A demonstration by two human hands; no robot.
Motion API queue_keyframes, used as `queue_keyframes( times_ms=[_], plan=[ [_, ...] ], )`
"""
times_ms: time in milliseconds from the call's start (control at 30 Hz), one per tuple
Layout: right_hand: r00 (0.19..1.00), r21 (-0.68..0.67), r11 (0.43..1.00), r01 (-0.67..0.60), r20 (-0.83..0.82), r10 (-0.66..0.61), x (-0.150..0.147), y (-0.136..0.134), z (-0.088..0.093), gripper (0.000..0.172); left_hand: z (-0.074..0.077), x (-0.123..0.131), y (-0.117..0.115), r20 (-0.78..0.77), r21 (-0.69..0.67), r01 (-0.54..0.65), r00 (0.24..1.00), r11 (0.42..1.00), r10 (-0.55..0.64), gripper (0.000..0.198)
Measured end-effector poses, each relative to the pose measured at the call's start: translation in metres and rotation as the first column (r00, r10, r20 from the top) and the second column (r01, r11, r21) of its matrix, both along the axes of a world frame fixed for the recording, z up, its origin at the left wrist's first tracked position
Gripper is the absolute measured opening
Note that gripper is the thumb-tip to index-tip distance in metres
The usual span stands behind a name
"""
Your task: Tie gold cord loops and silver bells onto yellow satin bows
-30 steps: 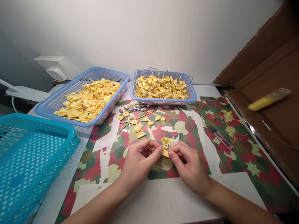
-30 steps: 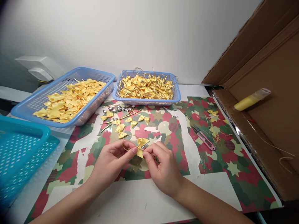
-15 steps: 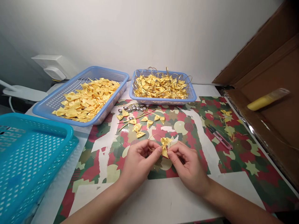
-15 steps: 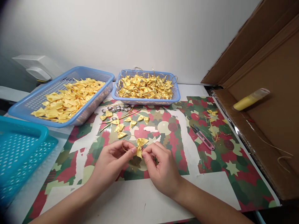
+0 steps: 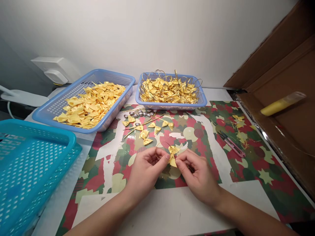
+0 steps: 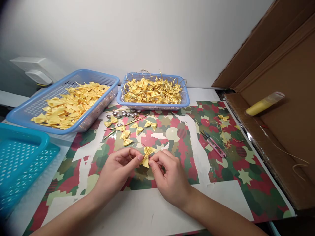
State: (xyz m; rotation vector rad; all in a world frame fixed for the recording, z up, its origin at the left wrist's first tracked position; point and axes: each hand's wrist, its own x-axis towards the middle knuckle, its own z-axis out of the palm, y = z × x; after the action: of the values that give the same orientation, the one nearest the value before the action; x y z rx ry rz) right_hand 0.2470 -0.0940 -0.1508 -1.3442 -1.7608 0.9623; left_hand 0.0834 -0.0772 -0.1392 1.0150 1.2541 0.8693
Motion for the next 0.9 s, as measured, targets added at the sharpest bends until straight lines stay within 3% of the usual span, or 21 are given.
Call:
queue_keyframes(
  times_ms=[400,900],
  plan=[
    [0.999,-0.064,0.998,0.000,-0.039,-0.003,-0.001,-0.001,-0.001,0.020,-0.006,-0.001,-0.006,-0.085,0.125,0.044,0.996,0.991,-0.033,0.024],
    [1.000,0.014,1.000,0.013,-0.010,-0.013,-0.003,-0.001,-0.001,0.020,0.004,0.000,0.005,0.021,-0.028,0.012,1.000,1.000,-0.012,0.026]
  ],
)
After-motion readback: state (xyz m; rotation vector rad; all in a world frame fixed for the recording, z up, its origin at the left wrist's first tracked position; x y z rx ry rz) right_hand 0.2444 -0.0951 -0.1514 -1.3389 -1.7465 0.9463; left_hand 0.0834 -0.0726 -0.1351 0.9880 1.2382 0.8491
